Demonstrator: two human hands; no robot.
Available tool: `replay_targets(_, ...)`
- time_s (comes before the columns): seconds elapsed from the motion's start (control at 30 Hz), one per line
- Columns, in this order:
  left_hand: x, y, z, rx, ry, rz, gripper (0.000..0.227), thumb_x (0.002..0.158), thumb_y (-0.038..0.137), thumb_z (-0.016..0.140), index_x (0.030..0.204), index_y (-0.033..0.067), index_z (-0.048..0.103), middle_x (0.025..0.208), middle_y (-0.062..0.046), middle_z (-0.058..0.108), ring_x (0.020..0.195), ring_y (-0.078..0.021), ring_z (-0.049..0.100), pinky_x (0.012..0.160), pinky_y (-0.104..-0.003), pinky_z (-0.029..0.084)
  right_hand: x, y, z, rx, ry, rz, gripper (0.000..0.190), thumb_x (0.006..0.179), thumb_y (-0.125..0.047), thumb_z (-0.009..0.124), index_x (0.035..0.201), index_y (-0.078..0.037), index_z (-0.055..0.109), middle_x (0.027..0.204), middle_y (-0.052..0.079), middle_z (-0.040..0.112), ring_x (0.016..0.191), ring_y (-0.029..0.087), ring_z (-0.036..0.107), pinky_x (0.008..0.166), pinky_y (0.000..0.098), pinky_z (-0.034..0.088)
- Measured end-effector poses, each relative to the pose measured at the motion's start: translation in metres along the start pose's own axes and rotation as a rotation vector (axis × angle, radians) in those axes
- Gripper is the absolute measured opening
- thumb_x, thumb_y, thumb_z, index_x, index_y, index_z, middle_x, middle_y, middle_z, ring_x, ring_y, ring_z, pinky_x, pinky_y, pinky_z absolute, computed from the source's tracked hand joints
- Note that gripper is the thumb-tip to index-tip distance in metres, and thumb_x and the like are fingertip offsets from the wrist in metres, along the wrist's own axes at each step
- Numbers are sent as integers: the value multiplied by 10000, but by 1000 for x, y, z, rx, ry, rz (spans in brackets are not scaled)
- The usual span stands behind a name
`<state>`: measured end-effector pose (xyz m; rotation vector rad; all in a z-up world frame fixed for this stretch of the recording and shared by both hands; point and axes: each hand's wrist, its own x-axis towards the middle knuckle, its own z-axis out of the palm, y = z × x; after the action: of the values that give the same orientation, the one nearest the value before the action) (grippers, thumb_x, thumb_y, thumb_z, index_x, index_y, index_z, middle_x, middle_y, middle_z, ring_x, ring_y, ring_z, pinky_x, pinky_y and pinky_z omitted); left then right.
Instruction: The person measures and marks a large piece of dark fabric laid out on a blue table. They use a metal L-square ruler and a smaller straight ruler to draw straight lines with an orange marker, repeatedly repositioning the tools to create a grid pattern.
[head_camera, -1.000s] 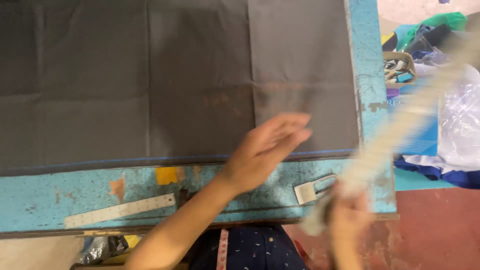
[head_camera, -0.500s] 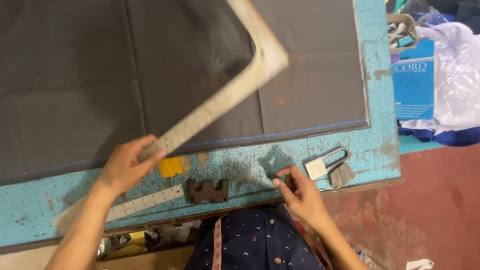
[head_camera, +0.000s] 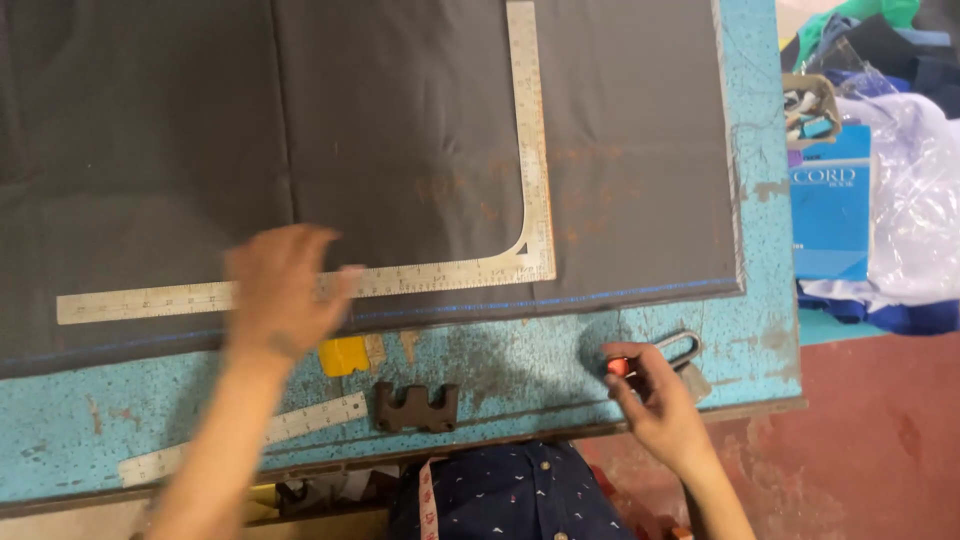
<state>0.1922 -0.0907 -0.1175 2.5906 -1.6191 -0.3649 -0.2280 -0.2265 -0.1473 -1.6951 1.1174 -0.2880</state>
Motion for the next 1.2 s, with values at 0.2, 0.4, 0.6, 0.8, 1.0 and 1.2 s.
replay_targets(0.2,85,121,28,-178,88,373,815,904,536,669,1569,219,321,1650,-74,242,1517,-332,186,1161,-643,110,25,2,-27,200,12,64,215,953,-35,649,1160,-9,702,828,122,770,813,195,764,825,313,612)
replay_targets(0.4,121,148,44,-43,-10,412,1101,806,704,716,1639,262,147,1720,-11,75,1570,-325,-31,1180,-714,-82,33,14,-52,236,6,-28,119,969,-87,657,1055,-7,677,719,116,737,633,175,702,653,284,567)
replay_targets(0.6,113,153,62,-58,66,453,1163,788,756,722,1644,232,135,1722,-16,121,1580,-318,30,1182,-723,-64,43,26,-64,237,-2,47,225,984,-172,644,1124,-3,694,688,95,665,541,172,572,546,290,490)
replay_targets(0.8,106,155,64,-64,52,428,1170,758,829,657,1650,259,160,1727,-1,143,1588,-321,61,1189,-738,-71,64,-6,-54,215,-33,-28,255,991,-40,587,1219,22,683,775,156,708,613,218,637,607,337,535)
replay_targets(1.0,107,155,65,-86,42,411,1195,714,866,619,1659,280,180,1734,-3,164,1593,-337,89,1208,-741,-73,102,-36,-35,96,-14,-236,260,965,-9,651,1217,53,664,751,189,715,636,242,664,642,377,533)
replay_targets(1.2,107,154,68,-125,51,407,1201,707,867,646,1658,296,186,1735,19,163,1596,-328,90,1220,-723,-86,163,-38,-14,-264,46,-325,152,969,-162,721,1115,-122,698,799,70,741,708,320,707,679,437,506)
